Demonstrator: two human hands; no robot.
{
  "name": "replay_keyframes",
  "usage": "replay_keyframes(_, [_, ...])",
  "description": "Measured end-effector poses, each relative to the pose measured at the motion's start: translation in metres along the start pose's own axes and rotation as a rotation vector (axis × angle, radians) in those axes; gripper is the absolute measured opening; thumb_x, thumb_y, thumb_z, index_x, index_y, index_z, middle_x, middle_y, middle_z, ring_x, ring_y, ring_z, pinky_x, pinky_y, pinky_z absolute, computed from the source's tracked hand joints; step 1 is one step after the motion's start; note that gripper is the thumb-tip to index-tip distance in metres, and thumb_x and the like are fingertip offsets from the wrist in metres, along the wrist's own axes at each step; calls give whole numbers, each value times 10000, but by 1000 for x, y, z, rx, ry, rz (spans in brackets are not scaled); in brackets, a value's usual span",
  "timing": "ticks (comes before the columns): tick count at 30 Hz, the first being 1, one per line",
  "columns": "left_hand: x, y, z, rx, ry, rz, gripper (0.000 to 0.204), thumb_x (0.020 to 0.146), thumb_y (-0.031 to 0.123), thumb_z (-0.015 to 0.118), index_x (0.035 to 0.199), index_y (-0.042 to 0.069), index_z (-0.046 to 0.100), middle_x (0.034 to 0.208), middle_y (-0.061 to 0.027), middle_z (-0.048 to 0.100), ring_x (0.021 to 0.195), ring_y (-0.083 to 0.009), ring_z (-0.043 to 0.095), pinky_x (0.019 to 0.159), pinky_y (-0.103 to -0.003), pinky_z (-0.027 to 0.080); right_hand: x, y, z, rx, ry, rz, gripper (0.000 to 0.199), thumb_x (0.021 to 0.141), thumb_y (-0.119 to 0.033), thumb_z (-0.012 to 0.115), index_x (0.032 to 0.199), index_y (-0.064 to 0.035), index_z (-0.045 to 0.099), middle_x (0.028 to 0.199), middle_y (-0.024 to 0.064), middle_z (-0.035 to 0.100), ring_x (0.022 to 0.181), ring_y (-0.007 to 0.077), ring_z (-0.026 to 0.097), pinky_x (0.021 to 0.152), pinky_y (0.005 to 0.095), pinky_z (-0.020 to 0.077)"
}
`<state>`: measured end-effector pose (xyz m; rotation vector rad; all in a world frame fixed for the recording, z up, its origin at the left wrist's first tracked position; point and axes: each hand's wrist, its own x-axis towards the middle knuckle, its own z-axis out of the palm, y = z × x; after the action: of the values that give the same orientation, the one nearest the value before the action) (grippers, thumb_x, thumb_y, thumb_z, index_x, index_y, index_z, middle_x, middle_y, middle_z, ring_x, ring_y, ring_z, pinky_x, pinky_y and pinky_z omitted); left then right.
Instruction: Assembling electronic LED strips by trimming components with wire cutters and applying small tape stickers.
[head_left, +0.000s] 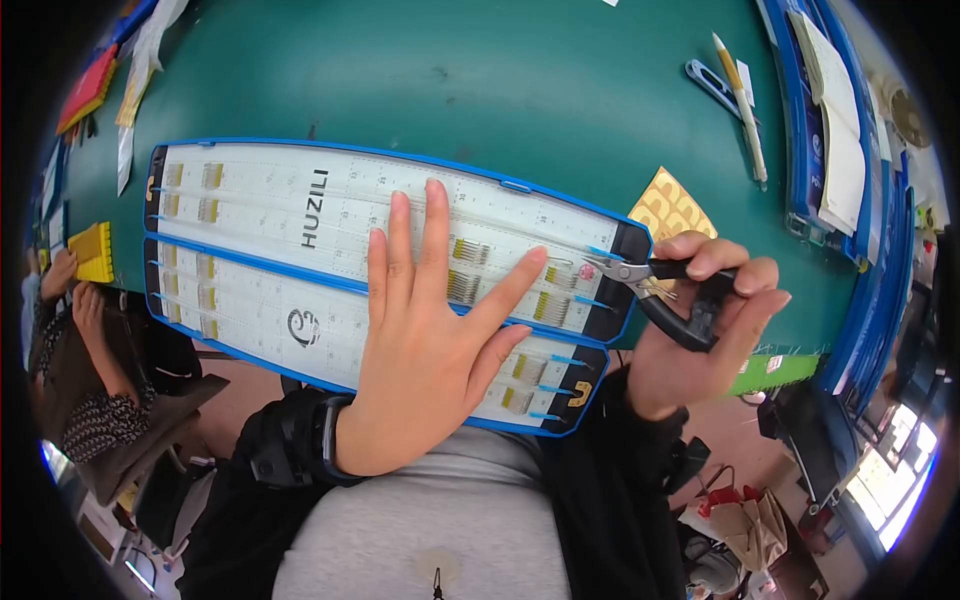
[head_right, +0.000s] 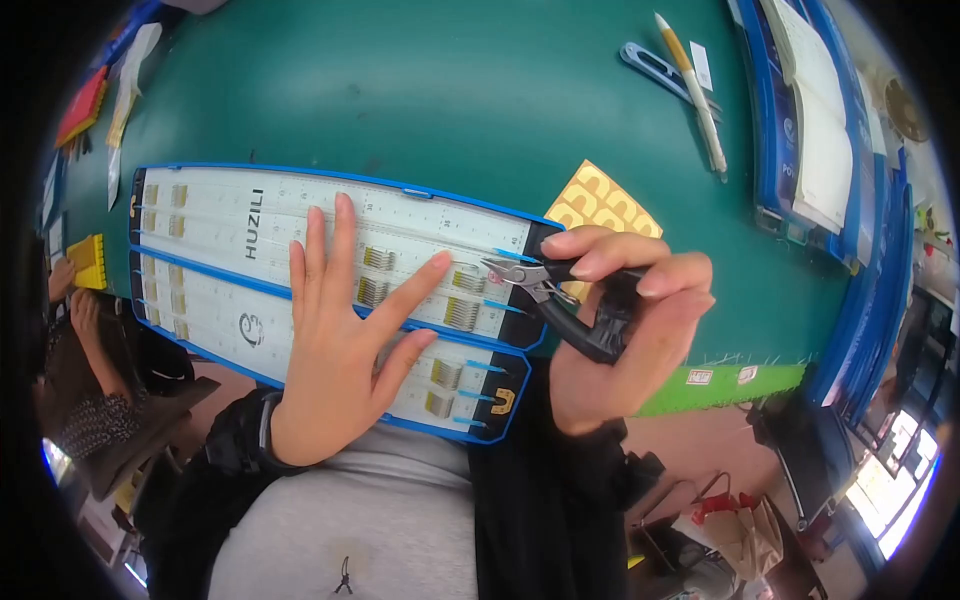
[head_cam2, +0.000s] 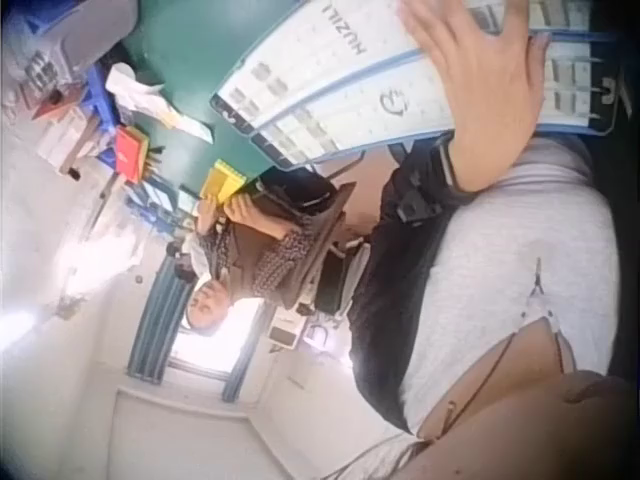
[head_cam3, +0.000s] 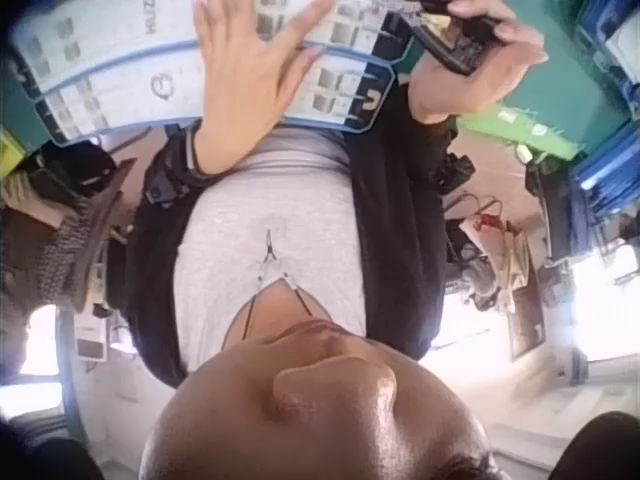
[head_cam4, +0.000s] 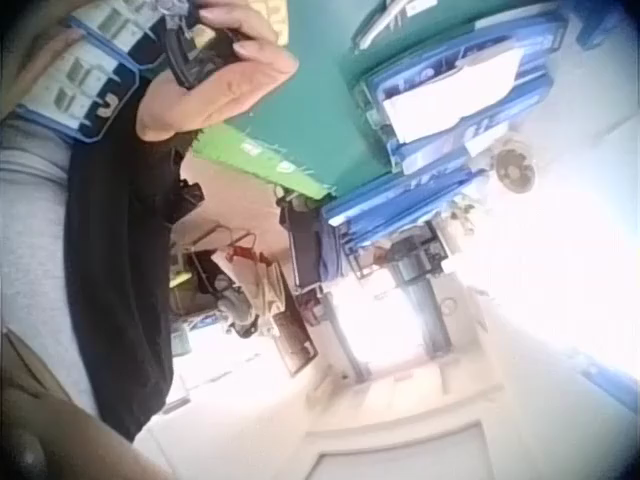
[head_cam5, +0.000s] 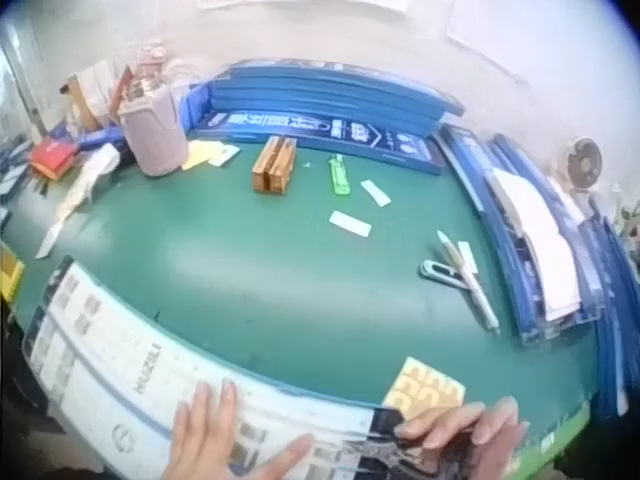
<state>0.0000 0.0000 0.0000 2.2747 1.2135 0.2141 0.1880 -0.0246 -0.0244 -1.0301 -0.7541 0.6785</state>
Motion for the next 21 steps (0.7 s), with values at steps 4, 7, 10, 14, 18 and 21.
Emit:
replay_keyframes(4, [3,-3,-3,-4,-24,17,519,836,209,660,1341,259,552,1531,-281,162,1378,-536,158,1076,-635,160,2,7,5,99,135,2,389,1023,-423,241,880,-95,391,680,128,496,626,269,552,649,376,476])
replay_keyframes(7, [6,-3,-4,4,-68,23,524,831,209,662,1341,261,553,1527,-279,177,1378,-528,169,1076,-629,166,3,6,6,66,96,41,357,1021,-409,267,863,-116,396,677,84,460,621,235,512,626,361,452])
replay_keyframes(10, [6,-4,-4,10,-82,28,520,828,208,664,1335,262,560,1526,-273,190,1381,-518,173,1078,-624,167,2,10,6,104,107,50,370,1029,-395,227,862,-103,383,657,108,482,589,254,534,603,362,473])
replay_keyframes(14, [6,-5,-4,-8,-67,20,503,811,204,680,1304,257,590,1530,-258,205,1395,-503,163,1089,-611,155,1,9,6,186,160,48,366,1038,-375,193,857,-108,365,626,109,477,530,256,524,567,370,489])
replay_keyframes(18, [6,-6,-4,-47,-71,-7,495,793,197,698,1277,252,612,1536,-247,209,1405,-494,154,1098,-602,141,0,7,1,131,187,43,342,1039,-367,200,848,-129,355,610,77,419,509,220,471,547,379,481])
replay_keyframes(21, [6,-6,-3,-63,-57,-16,492,781,189,708,1262,247,624,1538,-241,211,1412,-483,148,1102,-599,130,1,6,3,139,195,61,341,1039,-366,202,843,-131,352,610,74,413,508,215,463,547,378,479])
